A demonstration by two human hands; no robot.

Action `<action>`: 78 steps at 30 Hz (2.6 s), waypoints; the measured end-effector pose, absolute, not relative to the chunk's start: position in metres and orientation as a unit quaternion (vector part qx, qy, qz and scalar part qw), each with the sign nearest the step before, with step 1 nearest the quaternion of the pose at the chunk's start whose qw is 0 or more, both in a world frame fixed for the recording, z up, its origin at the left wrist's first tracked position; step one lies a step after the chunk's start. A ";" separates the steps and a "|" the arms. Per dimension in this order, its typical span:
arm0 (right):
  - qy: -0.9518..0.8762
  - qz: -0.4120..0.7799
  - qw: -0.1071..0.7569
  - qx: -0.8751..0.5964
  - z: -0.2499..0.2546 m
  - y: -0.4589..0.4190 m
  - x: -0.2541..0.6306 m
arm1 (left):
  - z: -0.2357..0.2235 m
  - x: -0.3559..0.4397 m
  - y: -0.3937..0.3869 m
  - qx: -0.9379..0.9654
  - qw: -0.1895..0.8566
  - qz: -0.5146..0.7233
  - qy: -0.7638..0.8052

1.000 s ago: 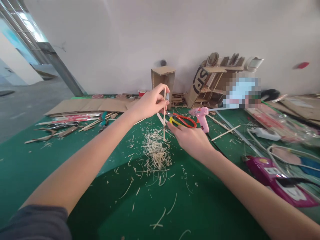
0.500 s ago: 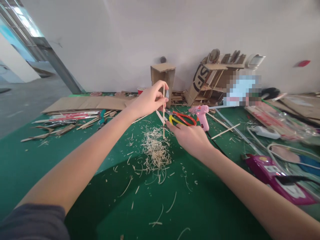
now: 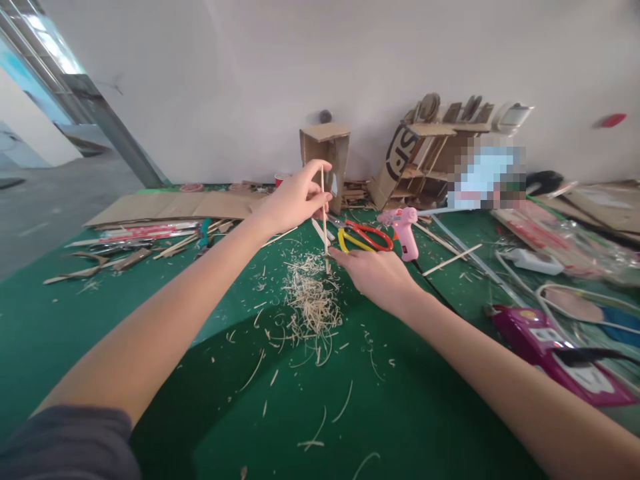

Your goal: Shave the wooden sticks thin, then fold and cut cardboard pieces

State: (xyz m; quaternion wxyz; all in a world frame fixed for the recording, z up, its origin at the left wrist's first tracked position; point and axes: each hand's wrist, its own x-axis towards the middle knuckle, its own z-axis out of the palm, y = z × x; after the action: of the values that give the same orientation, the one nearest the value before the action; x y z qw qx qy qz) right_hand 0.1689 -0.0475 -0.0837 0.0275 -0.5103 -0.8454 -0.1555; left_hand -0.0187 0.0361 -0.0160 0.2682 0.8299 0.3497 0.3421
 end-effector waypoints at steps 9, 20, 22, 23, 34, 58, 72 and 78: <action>-0.858 -0.147 0.016 -0.493 -0.085 -0.047 0.171 | -0.024 -0.013 0.041 0.811 0.279 0.375 0.353; -0.862 -0.154 0.006 -0.483 -0.084 -0.050 0.172 | -0.021 -0.013 0.039 0.823 0.280 0.369 0.330; -0.847 -0.175 0.030 -0.501 -0.080 -0.047 0.173 | -0.021 -0.012 0.039 0.828 0.270 0.366 0.328; -0.843 -0.177 0.036 -0.506 -0.078 -0.045 0.173 | -0.021 -0.012 0.039 0.828 0.272 0.365 0.326; -0.877 -0.131 -0.020 -0.462 -0.089 -0.055 0.171 | -0.023 -0.015 0.041 0.812 0.310 0.370 0.328; -0.832 -0.164 0.020 -0.530 -0.078 -0.042 0.169 | -0.026 -0.014 0.046 0.814 0.304 0.365 0.335; -0.842 -0.182 0.029 -0.507 -0.079 -0.044 0.173 | -0.020 -0.010 0.037 0.813 0.310 0.360 0.337; -0.861 -0.145 -0.011 -0.487 -0.089 -0.046 0.169 | -0.023 -0.012 0.041 0.818 0.302 0.357 0.335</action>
State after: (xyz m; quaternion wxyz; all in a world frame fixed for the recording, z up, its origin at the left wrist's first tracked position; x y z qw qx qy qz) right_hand 0.1688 -0.0461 -0.0889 -0.0107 -0.4866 -0.8615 -0.1449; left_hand -0.0121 0.0406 -0.0233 0.3023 0.8180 0.3348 0.3570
